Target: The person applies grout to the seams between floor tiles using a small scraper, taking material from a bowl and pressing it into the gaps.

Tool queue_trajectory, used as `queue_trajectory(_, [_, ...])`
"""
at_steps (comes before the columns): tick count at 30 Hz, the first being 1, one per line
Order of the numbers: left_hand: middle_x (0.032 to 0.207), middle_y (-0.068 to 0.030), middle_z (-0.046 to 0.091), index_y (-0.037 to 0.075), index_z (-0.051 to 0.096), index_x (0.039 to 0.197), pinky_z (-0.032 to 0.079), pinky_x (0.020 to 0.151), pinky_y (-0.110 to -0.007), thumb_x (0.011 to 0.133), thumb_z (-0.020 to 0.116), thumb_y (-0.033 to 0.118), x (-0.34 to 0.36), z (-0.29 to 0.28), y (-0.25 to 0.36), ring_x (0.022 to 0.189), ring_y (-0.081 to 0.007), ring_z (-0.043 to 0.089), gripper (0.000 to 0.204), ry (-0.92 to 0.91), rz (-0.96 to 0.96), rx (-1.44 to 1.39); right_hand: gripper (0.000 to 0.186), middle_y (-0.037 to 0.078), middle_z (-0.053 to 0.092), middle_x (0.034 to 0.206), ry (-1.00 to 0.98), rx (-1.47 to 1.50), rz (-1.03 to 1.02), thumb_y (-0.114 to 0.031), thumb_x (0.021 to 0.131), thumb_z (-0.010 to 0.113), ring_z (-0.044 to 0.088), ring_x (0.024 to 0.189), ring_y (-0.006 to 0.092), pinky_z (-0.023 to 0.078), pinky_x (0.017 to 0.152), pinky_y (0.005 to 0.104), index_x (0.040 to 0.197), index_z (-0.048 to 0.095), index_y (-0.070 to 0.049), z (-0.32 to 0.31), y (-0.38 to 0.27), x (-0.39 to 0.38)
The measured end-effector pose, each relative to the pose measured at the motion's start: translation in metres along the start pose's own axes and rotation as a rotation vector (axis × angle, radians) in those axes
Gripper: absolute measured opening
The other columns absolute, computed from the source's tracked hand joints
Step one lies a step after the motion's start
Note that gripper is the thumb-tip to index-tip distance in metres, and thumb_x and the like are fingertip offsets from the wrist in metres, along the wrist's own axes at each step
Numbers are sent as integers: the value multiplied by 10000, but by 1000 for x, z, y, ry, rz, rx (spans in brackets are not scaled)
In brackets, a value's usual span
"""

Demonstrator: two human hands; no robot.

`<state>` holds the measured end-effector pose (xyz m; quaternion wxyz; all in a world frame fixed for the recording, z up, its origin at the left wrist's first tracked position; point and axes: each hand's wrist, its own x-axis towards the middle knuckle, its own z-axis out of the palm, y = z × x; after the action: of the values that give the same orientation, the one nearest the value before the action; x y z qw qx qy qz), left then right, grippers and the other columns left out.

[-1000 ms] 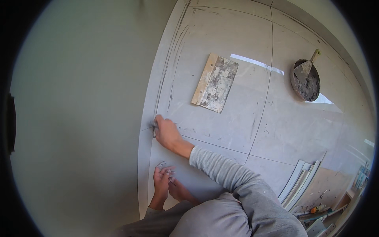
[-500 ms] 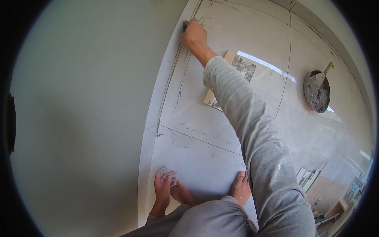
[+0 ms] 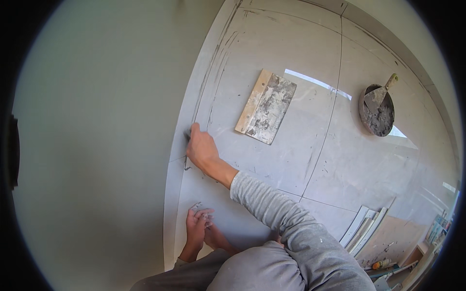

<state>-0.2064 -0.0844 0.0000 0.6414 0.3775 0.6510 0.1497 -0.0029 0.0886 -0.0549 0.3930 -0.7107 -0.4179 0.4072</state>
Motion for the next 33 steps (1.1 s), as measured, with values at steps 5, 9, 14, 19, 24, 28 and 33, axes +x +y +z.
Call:
queue_trajectory(5, [1203, -136, 690, 27, 388, 1408, 510, 793, -253, 1018, 480, -4, -3, -1, 6, 955, -153, 653, 403, 57, -1, -33, 315, 271, 696, 947, 115, 15, -71, -93, 827, 714, 673, 940, 480, 544, 858, 530, 1100, 579, -13, -36, 8, 36])
queue_trajectory(9, [1204, -147, 686, 12, 379, 1417, 521, 795, -244, 1023, 476, -5, -5, -4, -2, 951, -144, 646, 406, 90, -12, -79, 253, 272, 711, 957, 558, -197, -173, -140, 829, 654, 668, 956, 492, 544, 866, 526, 1030, 654, 15, -141, 14, 183])
queue_trajectory(14, [1208, -156, 683, 4, 384, 1401, 525, 794, -241, 1027, 470, -6, 1, -5, -12, 955, -140, 645, 384, 41, -8, -90, 257, 312, 709, 1041, 615, -292, -179, -126, 834, 626, 670, 1057, 472, 533, 935, 522, 1033, 678, 28, -196, 31, 295])
queue_trajectory(19, [1213, -155, 683, 3, 392, 1362, 525, 792, -240, 1030, 470, 0, -4, -18, -14, 966, -136, 651, 341, 92, -22, -64, 252, 317, 710, 1008, 522, -394, -213, -126, 847, 610, 675, 1040, 475, 536, 928, 525, 1032, 675, 34, -132, 26, 260])
queue_trajectory(24, [1217, -158, 669, 30, 395, 1377, 534, 811, -249, 1020, 466, -15, -4, -13, -9, 947, -128, 641, 366, 58, -19, -60, 167, 326, 695, 909, 433, -327, -156, -88, 902, 571, 678, 904, 498, 544, 833, 553, 1002, 621, 36, -73, 15, 150])
queue_trajectory(28, [1209, -171, 669, 20, 380, 1396, 537, 814, -253, 1016, 460, -40, 3, -7, -4, 929, -130, 638, 393, 7, 6, -59, 202, 308, 655, 860, 432, -189, -202, -2, 891, 586, 628, 813, 466, 535, 762, 548, 1081, 625, 55, -19, 9, 65])
queue_trajectory(33, [1205, -171, 671, 17, 386, 1400, 534, 805, -251, 1013, 467, -40, 0, -9, -9, 923, -127, 641, 400, 23, 26, -70, 364, 243, 689, 884, 309, -108, -127, 12, 881, 617, 631, 831, 418, 540, 758, 514, 1236, 601, 90, 24, -1, 3])
